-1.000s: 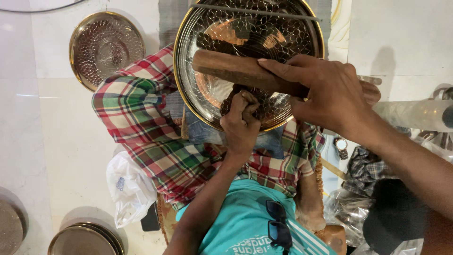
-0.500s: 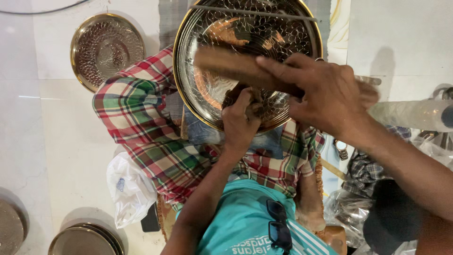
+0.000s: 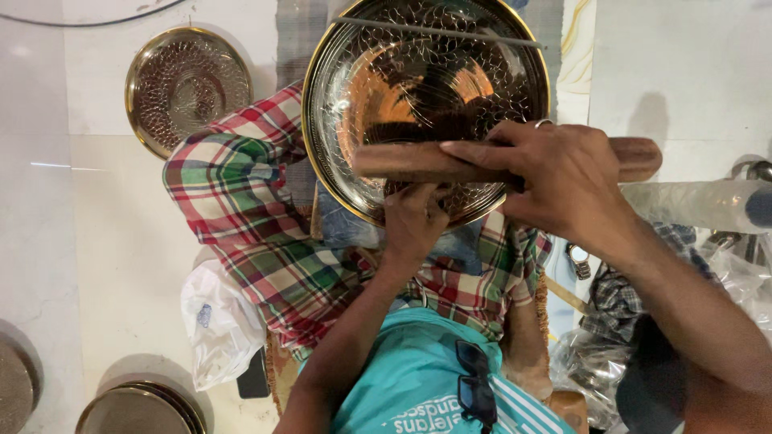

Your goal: The person sits on the floor and repeatedly strikes a metal plate with a hammer to create a textured pattern. They hold a small tool against the plate's surface while striking it, occasionally repositioning the tool and the plate.

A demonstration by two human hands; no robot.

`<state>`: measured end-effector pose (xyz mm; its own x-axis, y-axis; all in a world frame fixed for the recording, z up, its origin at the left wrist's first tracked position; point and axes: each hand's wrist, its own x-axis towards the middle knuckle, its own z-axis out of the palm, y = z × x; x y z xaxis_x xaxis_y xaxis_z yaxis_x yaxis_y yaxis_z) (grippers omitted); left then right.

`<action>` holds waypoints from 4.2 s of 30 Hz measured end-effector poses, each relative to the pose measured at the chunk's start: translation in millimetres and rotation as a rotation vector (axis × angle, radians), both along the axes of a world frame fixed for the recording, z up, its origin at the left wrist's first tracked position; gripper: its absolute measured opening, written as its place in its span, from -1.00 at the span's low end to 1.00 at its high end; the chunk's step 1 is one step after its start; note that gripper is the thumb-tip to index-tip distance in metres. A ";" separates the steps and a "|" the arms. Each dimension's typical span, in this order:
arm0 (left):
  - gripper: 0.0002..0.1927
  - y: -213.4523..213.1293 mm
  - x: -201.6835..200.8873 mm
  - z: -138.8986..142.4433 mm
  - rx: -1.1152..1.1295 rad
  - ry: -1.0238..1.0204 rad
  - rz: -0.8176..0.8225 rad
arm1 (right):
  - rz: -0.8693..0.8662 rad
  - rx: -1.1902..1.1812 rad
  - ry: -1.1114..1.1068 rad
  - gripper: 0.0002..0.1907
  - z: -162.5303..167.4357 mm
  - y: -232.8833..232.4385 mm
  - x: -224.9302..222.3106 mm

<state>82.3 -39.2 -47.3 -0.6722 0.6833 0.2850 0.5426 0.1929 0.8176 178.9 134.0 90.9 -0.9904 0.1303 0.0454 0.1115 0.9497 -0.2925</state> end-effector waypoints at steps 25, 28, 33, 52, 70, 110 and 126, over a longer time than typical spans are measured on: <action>-0.35 16.0 -64.9 2.9 -0.052 0.053 -0.611 | -0.799 -0.734 0.496 -0.27 -62.1 -81.3 92.0; -0.44 22.5 -70.5 8.1 -0.140 0.174 -0.620 | -0.681 -0.460 0.424 -0.27 -54.8 -78.3 94.4; -0.39 38.2 -78.5 18.8 -0.133 0.115 -0.821 | -0.712 -0.467 0.433 -0.30 -73.1 -98.9 100.5; -0.35 25.2 -79.1 4.7 -0.141 0.026 -0.669 | -0.993 -0.803 0.590 -0.21 -139.1 -147.3 118.6; -0.45 15.8 -60.7 8.1 -0.055 0.071 -0.454 | -0.499 -0.636 0.448 -0.22 -72.0 -26.6 85.6; -0.51 4.5 -46.2 -2.1 -0.027 -0.043 -0.251 | -0.282 -0.435 0.135 -0.26 -37.4 -8.9 25.5; -0.40 35.8 -89.2 -5.9 -0.161 0.102 -0.790 | -0.706 -0.703 0.489 -0.28 -108.7 -65.7 116.0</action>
<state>-6.9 -3.4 -53.2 0.0494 0.9830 0.1770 0.6381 -0.1674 0.7516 294.9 68.3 -17.9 -0.5788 0.8086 0.1055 0.2878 0.3236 -0.9013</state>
